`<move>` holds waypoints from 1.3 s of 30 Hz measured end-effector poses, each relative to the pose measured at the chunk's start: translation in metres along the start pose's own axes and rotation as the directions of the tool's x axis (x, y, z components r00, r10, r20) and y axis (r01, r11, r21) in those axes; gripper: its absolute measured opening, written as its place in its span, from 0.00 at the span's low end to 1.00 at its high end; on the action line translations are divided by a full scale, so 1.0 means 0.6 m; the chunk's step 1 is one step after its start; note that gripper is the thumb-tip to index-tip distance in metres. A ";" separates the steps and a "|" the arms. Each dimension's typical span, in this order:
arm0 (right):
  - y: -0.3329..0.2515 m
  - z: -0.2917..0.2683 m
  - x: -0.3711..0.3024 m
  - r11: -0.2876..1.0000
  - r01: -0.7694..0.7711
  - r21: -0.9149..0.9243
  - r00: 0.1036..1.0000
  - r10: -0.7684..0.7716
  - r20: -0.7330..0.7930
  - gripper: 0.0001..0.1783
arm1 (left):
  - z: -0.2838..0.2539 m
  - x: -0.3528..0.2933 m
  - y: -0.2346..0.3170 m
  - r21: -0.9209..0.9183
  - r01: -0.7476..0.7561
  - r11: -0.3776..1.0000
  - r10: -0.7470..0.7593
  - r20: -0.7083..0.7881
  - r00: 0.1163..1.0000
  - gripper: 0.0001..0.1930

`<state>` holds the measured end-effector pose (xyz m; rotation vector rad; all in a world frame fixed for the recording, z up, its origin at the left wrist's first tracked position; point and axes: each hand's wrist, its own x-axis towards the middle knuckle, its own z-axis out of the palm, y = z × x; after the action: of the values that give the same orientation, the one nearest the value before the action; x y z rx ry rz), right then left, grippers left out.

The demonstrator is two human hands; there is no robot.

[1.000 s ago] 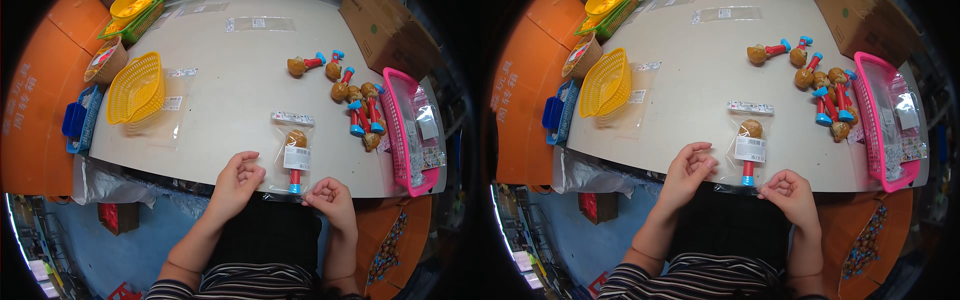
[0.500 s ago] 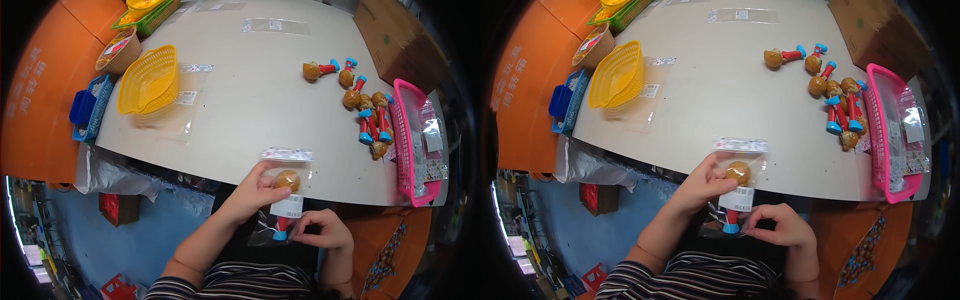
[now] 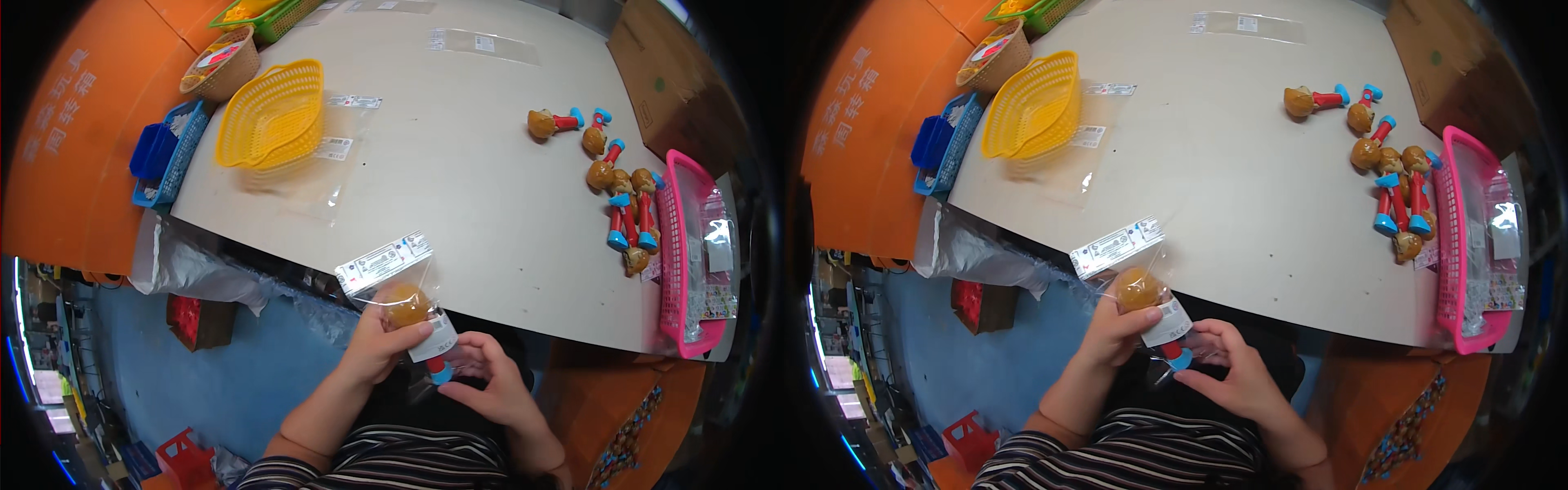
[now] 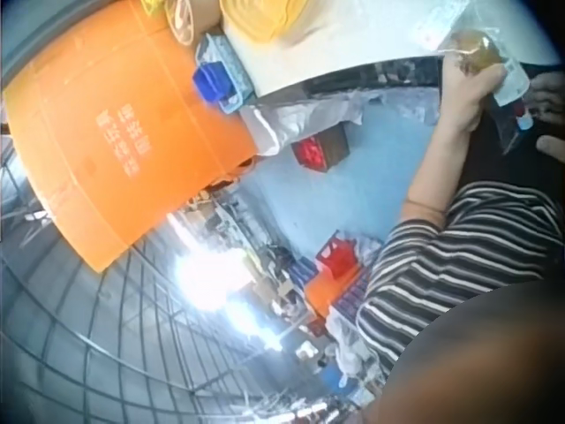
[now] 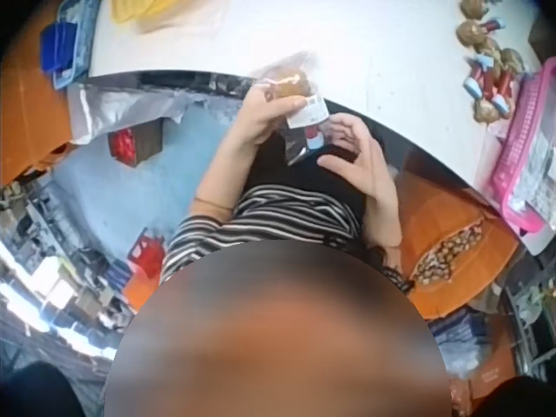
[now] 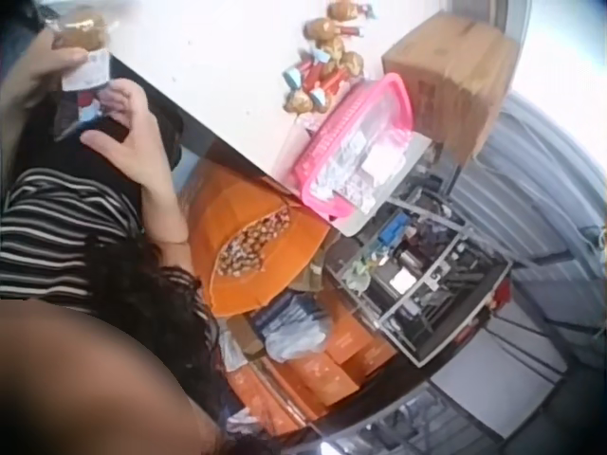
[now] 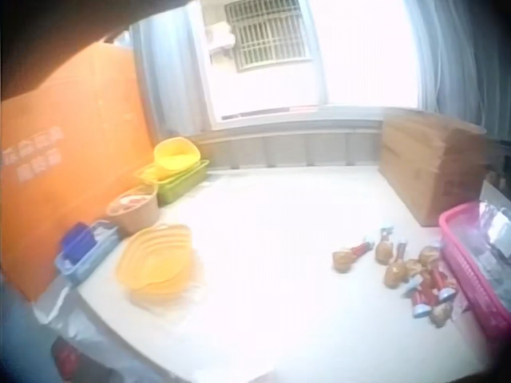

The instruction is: Packaging small handheld toys into plastic bags and sealing them at a workstation.

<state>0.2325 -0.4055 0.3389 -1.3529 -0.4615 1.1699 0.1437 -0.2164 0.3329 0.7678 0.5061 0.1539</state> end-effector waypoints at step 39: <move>-0.131 0.076 0.039 0.763 0.642 0.077 0.635 -0.585 0.504 0.13 | -0.600 0.153 -0.170 -0.372 -0.261 0.891 0.069 -0.457 0.887 0.18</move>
<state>0.2338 -0.3480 0.4128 -0.8278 -1.2862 0.8952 0.0420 -0.0355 0.0087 0.3384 0.7969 0.5931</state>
